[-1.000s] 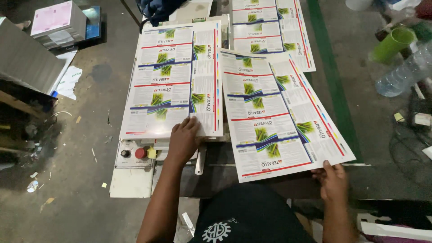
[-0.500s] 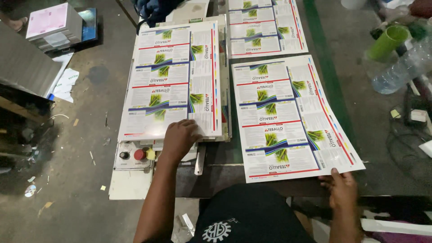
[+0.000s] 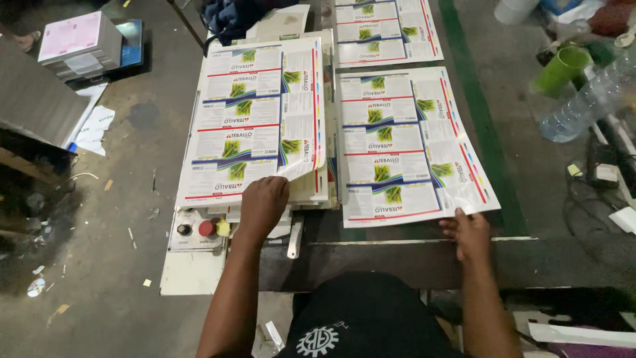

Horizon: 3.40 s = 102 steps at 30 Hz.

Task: Inspecting and aligning printed product sheets coming off a finishing machine in a print shop.

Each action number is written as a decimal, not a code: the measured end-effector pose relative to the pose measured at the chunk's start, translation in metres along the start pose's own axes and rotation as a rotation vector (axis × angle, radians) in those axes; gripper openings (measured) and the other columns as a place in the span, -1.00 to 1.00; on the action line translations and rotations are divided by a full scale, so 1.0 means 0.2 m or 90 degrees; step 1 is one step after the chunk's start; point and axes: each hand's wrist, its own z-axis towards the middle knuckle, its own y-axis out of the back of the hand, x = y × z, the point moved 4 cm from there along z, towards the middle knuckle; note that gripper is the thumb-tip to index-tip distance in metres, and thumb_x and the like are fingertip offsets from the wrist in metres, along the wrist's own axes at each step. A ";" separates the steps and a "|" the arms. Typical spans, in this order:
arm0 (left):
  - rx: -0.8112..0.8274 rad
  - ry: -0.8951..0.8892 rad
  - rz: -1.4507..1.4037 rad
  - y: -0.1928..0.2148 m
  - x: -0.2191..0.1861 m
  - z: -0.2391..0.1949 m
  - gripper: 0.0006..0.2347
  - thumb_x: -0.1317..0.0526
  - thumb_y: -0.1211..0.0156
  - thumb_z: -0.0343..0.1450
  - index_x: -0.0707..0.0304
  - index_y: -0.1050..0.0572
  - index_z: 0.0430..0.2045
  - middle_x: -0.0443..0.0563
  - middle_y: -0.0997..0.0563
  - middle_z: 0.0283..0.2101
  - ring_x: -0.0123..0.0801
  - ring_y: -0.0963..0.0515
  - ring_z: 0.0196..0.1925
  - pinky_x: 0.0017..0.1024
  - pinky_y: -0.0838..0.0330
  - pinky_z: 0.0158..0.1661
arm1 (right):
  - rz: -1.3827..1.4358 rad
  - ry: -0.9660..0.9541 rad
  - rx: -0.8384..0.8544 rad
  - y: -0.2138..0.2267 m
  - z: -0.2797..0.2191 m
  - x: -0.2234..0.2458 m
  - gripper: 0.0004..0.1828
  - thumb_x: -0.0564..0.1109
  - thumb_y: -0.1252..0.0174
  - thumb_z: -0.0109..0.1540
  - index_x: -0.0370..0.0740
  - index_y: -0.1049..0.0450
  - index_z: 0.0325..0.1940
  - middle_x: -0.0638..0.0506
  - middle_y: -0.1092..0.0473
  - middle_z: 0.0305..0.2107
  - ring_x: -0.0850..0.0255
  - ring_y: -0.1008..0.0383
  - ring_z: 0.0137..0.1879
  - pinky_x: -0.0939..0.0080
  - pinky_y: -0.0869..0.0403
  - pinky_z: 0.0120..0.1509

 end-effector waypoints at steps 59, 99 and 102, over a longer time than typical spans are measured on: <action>0.198 -0.060 -0.014 -0.09 0.07 0.05 -0.78 0.12 -0.33 0.32 0.28 -0.63 -0.32 0.12 -0.66 -0.03 -0.03 -0.59 0.05 -0.10 -0.39 0.04 | 0.010 -0.029 -0.126 0.49 -0.31 -0.16 -0.73 -0.12 -0.11 0.41 -0.23 -0.40 0.19 -0.05 -0.52 -0.21 0.18 -0.54 -0.31 0.19 -0.46 -0.33; 0.144 -0.296 -0.326 -0.24 -0.83 -0.12 -0.79 0.09 -0.28 0.40 0.29 -0.60 -0.36 0.14 -0.67 -0.30 -0.04 -0.65 -0.22 -0.16 -0.47 -0.12 | 0.111 -0.121 0.376 -0.50 -0.54 -0.04 -0.54 -0.03 -0.07 0.35 -0.42 -0.40 0.21 -0.09 -0.57 -0.11 0.22 -0.63 -0.06 0.22 -0.58 0.02; 0.193 -0.288 -0.296 -0.26 -0.80 -0.14 -0.81 0.14 -0.27 0.40 0.29 -0.61 -0.31 0.13 -0.69 -0.24 -0.04 -0.67 -0.17 -0.17 -0.48 -0.09 | 0.074 -0.144 0.392 -0.45 -0.47 -0.19 -0.63 -0.09 -0.15 0.43 -0.57 -0.49 0.03 -0.26 -0.58 -0.28 0.09 -0.60 -0.26 0.13 -0.56 -0.14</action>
